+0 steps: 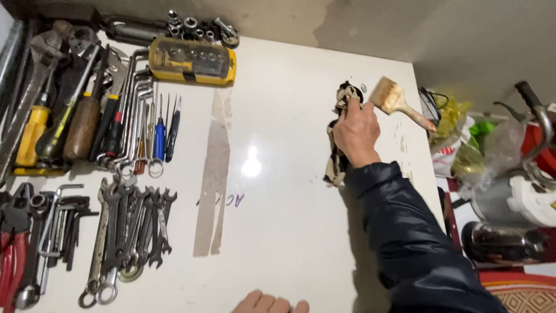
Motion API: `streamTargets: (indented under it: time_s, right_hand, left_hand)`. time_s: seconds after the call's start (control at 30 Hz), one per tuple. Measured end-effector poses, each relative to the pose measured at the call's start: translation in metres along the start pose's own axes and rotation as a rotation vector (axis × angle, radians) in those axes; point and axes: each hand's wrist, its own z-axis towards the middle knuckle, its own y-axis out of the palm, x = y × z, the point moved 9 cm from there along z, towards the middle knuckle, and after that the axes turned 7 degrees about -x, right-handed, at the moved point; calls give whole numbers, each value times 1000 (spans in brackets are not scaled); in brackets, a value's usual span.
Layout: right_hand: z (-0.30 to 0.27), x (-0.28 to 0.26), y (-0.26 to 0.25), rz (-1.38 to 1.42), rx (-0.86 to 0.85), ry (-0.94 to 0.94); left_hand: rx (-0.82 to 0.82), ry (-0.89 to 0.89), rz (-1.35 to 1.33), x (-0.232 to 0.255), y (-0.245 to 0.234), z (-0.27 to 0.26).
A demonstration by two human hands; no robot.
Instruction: The person organizes small metal sockets by placing them into a yellow and black plastic case. They then close the case, wipe the white table surface with a cloth, and open a second clear plastic case containing a blue-handled tool.
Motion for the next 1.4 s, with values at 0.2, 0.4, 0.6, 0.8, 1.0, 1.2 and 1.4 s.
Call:
streamTargets:
  time_s: [0.2, 0.4, 0.6, 0.8, 1.0, 1.2, 1.4]
  right_hand:
    - [-55, 5, -68, 67, -60, -154]
    - [-206, -119, -96, 630, -878, 125]
    - [-197, -68, -74, 292, 26, -794]
    - [-83, 47, -33, 123, -95, -157]
    - [-145, 20, -75, 192, -77, -341]
    - [-192, 2, -102, 77, -17, -622]
    - [-187, 24, -126, 139, 61, -529]
  left_hand:
    - [-297, 75, -271, 4, 13, -18]
    - [-469, 203, -217, 11, 49, -34]
    - [-648, 218, -269, 17, 55, -31]
    - [-822, 101, -294, 9, 47, -14]
    - [-836, 75, -263, 6, 52, -13]
    - [-688, 134, -157, 5, 76, -11]
    - [-705, 36, -209, 4, 83, 6]
